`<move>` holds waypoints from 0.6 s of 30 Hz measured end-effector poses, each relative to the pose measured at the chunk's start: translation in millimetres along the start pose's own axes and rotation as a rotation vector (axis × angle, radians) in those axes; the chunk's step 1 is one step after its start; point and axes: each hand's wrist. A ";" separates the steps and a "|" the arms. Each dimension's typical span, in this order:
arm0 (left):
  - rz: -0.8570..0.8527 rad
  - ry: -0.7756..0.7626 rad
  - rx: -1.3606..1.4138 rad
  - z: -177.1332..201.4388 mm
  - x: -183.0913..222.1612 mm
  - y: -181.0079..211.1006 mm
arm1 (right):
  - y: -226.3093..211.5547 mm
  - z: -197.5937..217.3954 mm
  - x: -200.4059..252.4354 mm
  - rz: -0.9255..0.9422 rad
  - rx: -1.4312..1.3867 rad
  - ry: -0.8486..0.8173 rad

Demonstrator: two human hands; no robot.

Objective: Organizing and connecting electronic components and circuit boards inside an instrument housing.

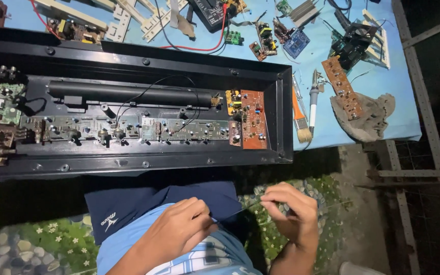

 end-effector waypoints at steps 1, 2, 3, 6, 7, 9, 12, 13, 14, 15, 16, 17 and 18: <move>0.014 0.014 0.010 -1.7 2.0 -0.6 | 2.8 1.0 2.4 -0.011 0.000 0.018; 0.028 0.028 0.019 -3.5 3.7 -1.0 | 5.5 2.3 4.8 -0.022 0.000 0.037; 0.030 0.028 0.019 -4.2 4.1 -0.3 | 4.5 1.9 4.3 -0.023 -0.002 0.036; 0.075 0.081 -0.097 -4.6 4.2 0.6 | 5.1 2.0 3.9 0.015 -0.002 0.051; 0.079 0.073 -0.177 -4.7 4.8 0.8 | 7.2 2.6 6.0 0.041 0.023 0.049; 0.085 0.063 -0.255 -3.6 6.1 1.3 | 6.3 4.3 8.1 0.064 0.046 0.046; 0.166 0.079 -0.381 -0.3 8.4 3.4 | 2.8 6.8 8.8 -0.030 0.089 0.089; 0.172 0.100 -0.399 0.9 8.2 5.0 | 5.4 8.1 8.4 0.013 0.069 0.090; 0.179 0.121 -0.417 2.3 8.1 6.5 | 7.8 9.2 7.9 0.055 0.050 0.091; 0.184 0.124 -0.415 3.6 8.5 6.4 | 8.3 9.4 6.6 0.055 0.049 0.085; 0.177 0.139 -0.445 5.1 8.8 6.3 | 8.7 9.4 5.2 0.061 0.061 0.091; 0.169 0.153 -0.474 6.6 8.7 6.0 | 9.0 9.8 3.8 0.066 0.075 0.097; 0.173 0.155 -0.471 7.7 8.6 6.0 | 10.6 10.4 2.4 0.065 0.075 0.092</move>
Point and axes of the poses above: each hand's wrist, its own x-axis away from the middle knuckle, its own z-axis out of the back of the hand, y = z × x, and after that the axes turned 6 degrees about -y, right-handed
